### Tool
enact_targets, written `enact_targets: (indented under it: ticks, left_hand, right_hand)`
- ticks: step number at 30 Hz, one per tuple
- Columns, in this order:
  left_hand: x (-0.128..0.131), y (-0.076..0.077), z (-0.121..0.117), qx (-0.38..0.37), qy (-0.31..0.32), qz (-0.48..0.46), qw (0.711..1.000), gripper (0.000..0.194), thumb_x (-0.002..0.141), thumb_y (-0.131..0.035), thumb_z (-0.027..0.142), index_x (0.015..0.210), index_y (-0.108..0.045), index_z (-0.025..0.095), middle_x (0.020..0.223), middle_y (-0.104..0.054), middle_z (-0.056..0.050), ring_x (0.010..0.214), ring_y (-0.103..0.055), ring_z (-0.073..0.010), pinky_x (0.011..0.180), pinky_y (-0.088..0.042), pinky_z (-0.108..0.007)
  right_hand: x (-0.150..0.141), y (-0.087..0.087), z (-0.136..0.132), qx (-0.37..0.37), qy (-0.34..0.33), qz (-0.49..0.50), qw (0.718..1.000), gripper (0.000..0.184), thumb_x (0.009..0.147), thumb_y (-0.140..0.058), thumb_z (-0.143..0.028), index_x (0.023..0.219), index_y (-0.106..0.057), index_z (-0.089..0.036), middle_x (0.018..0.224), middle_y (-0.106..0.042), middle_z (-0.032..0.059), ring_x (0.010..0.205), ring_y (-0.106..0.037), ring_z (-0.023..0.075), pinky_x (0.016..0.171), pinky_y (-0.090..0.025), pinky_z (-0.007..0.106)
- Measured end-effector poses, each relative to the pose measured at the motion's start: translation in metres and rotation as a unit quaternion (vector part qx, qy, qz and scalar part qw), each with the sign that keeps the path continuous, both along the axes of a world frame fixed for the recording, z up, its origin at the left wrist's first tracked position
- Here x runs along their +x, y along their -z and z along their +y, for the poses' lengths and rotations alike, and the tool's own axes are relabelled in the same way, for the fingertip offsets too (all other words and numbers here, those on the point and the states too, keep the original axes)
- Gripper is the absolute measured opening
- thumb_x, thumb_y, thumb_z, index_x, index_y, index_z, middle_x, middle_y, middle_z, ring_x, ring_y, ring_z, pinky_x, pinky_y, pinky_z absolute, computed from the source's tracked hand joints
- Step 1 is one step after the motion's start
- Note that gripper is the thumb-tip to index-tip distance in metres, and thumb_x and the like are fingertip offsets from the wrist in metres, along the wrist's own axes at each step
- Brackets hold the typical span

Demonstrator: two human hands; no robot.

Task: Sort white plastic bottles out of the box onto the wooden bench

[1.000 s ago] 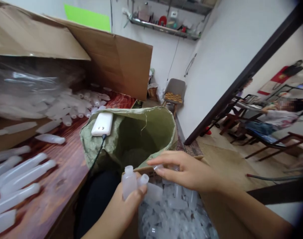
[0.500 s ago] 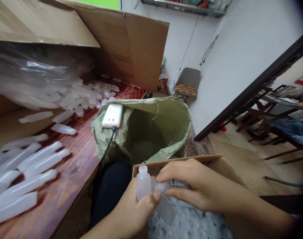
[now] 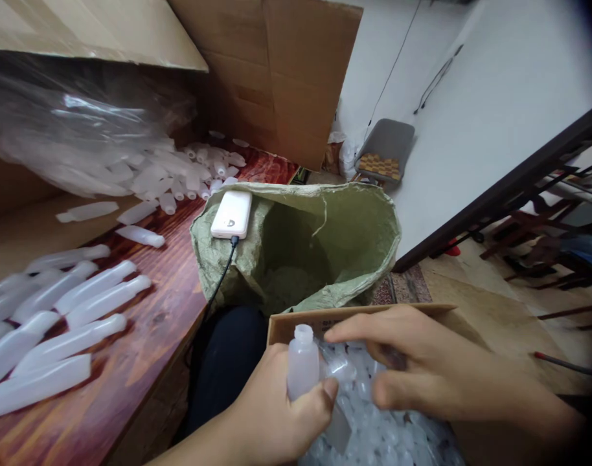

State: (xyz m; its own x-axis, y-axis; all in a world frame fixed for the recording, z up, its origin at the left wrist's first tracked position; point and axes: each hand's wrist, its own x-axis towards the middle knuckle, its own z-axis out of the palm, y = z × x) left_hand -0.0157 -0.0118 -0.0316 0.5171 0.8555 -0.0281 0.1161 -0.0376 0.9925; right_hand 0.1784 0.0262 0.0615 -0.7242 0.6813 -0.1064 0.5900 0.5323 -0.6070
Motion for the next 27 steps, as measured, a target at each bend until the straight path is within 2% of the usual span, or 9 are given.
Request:
enact_targets:
  ticks: [3, 5, 8, 10, 14, 18, 21, 23, 27]
  left_hand:
    - [-0.001, 0.001, 0.000, 0.003, 0.010, 0.007, 1.000, 0.030, 0.082, -0.043, 0.040, 0.061, -0.038, 0.019, 0.058, -0.038, 0.003, 0.054, -0.037, -0.0099, 0.049, -0.028, -0.023]
    - [-0.001, 0.002, -0.001, 0.008, 0.011, 0.008, 1.000, 0.031, 0.082, -0.044, 0.041, 0.060, -0.036, 0.019, 0.057, -0.035, 0.003, 0.053, -0.035, -0.0096, 0.047, -0.026, -0.023]
    - [-0.001, 0.002, -0.002, -0.001, 0.009, 0.007, 1.000, 0.032, 0.081, -0.042, 0.042, 0.060, -0.036, 0.019, 0.056, -0.034, 0.003, 0.052, -0.034, -0.0096, 0.046, -0.025, -0.023]
    - [-0.001, 0.001, -0.003, -0.001, 0.016, 0.006, 1.000, 0.032, 0.081, -0.044, 0.042, 0.059, -0.035, 0.019, 0.056, -0.034, 0.003, 0.051, -0.033, -0.0092, 0.047, -0.024, -0.023]
    - [-0.001, -0.001, -0.003, -0.002, 0.024, -0.001, 1.000, 0.030, 0.081, -0.044, 0.039, 0.060, -0.036, 0.019, 0.057, -0.035, 0.003, 0.052, -0.034, -0.0092, 0.048, -0.025, -0.023]
    - [-0.001, -0.003, -0.003, 0.010, 0.026, -0.001, 1.000, 0.031, 0.082, -0.044, 0.038, 0.059, -0.035, 0.019, 0.055, -0.034, 0.004, 0.051, -0.033, -0.0087, 0.047, -0.024, -0.022]
    - [-0.001, -0.002, -0.002, 0.025, 0.026, 0.005, 0.999, 0.030, 0.083, -0.043, 0.037, 0.061, -0.037, 0.019, 0.057, -0.037, 0.003, 0.053, -0.036, -0.0093, 0.049, -0.027, -0.023]
    - [-0.001, -0.001, -0.002, 0.026, 0.028, 0.016, 0.999, 0.032, 0.083, -0.043, 0.039, 0.059, -0.035, 0.019, 0.055, -0.034, 0.004, 0.051, -0.034, -0.0090, 0.048, -0.025, -0.023]
    - [-0.002, -0.002, -0.002, 0.003, 0.033, 0.008, 0.999, 0.031, 0.081, -0.043, 0.039, 0.058, -0.035, 0.019, 0.054, -0.033, 0.004, 0.050, -0.033, -0.0092, 0.047, -0.023, -0.024]
  right_hand:
    - [0.005, -0.011, 0.004, -0.047, -0.044, 0.003, 0.998, 0.055, 0.088, -0.046, -0.069, 0.111, -0.072, -0.026, 0.094, -0.074, 0.0027, 0.080, -0.067, 0.0168, 0.070, -0.048, 0.024]
    - [0.007, -0.015, 0.005, -0.056, -0.041, -0.002, 0.998, 0.052, 0.091, -0.045, -0.065, 0.110, -0.073, -0.026, 0.091, -0.075, 0.0031, 0.078, -0.068, 0.0170, 0.069, -0.049, 0.024]
    - [0.007, -0.016, 0.002, -0.069, -0.026, 0.020, 0.997, 0.056, 0.091, -0.042, -0.067, 0.117, -0.071, -0.027, 0.084, -0.074, 0.0027, 0.072, -0.068, 0.0167, 0.064, -0.050, 0.024]
    - [0.007, -0.016, 0.001, -0.085, -0.026, 0.026, 0.996, 0.055, 0.091, -0.042, -0.067, 0.117, -0.071, -0.028, 0.086, -0.075, 0.0030, 0.073, -0.069, 0.0168, 0.064, -0.050, 0.024]
    - [0.008, -0.014, 0.000, -0.085, -0.016, 0.043, 0.995, 0.059, 0.091, -0.040, -0.069, 0.118, -0.071, -0.027, 0.095, -0.076, 0.0045, 0.081, -0.070, 0.0183, 0.072, -0.052, 0.025]
    - [0.008, -0.010, 0.000, -0.067, -0.029, 0.011, 0.997, 0.043, 0.095, -0.047, -0.055, 0.113, -0.074, -0.026, 0.099, -0.076, 0.0040, 0.084, -0.070, 0.0184, 0.073, -0.051, 0.024]
    - [0.007, -0.006, 0.002, -0.082, -0.037, 0.030, 0.996, 0.043, 0.095, -0.048, -0.054, 0.117, -0.071, -0.025, 0.098, -0.076, 0.0029, 0.083, -0.070, 0.0170, 0.073, -0.050, 0.023]
    - [0.007, -0.004, 0.004, -0.092, -0.043, 0.005, 0.995, 0.041, 0.096, -0.049, -0.053, 0.115, -0.072, -0.025, 0.097, -0.076, 0.0025, 0.083, -0.069, 0.0175, 0.072, -0.049, 0.024]
    - [0.006, -0.007, 0.005, -0.056, -0.030, -0.038, 0.997, 0.039, 0.088, -0.062, -0.051, 0.115, -0.071, -0.024, 0.094, -0.075, 0.0027, 0.080, -0.068, 0.0191, 0.071, -0.049, 0.026]
